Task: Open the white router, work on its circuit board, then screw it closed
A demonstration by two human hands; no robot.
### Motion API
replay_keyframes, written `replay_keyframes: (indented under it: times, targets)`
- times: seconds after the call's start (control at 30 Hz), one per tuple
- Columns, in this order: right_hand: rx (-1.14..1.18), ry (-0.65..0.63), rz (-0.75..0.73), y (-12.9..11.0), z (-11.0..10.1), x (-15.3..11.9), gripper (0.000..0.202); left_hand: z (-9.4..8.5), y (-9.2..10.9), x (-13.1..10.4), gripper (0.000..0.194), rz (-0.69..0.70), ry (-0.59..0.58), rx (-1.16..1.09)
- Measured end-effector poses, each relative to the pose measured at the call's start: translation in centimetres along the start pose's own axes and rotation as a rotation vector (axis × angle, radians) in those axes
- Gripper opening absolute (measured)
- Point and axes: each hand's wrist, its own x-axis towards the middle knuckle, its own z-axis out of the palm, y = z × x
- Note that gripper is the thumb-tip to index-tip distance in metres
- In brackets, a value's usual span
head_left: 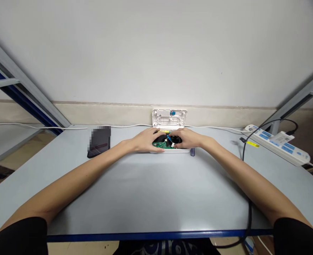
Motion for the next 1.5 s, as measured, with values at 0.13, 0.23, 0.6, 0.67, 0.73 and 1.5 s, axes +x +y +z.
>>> replay_keyframes:
  times: [0.13,0.23,0.6,0.67,0.73,1.5]
  targets:
    - [-0.012,-0.012,0.032,-0.1,-0.2,0.3,0.037,0.7,-0.1,-0.2,0.071,0.019,0.03,0.015]
    - [-0.011,-0.023,0.068,-0.2,-0.2,0.5,0.039,1.4,-0.1,-0.5,0.067,0.03,0.073,0.029]
    - [0.027,0.023,0.003,0.5,0.5,0.1,0.04,1.7,-0.2,-0.7,0.068,0.018,0.11,-0.003]
    - [0.038,0.037,-0.008,0.5,0.5,0.1,0.042,1.6,-0.3,-0.7,0.072,0.008,0.113,-0.032]
    - [0.047,0.043,-0.013,0.5,0.5,0.0,0.042,1.4,-0.4,-0.6,0.076,-0.006,0.107,-0.061]
    - [0.0,0.019,0.015,0.9,0.3,0.9,0.05,0.0,-0.3,-1.1,0.085,-0.117,0.069,-0.132]
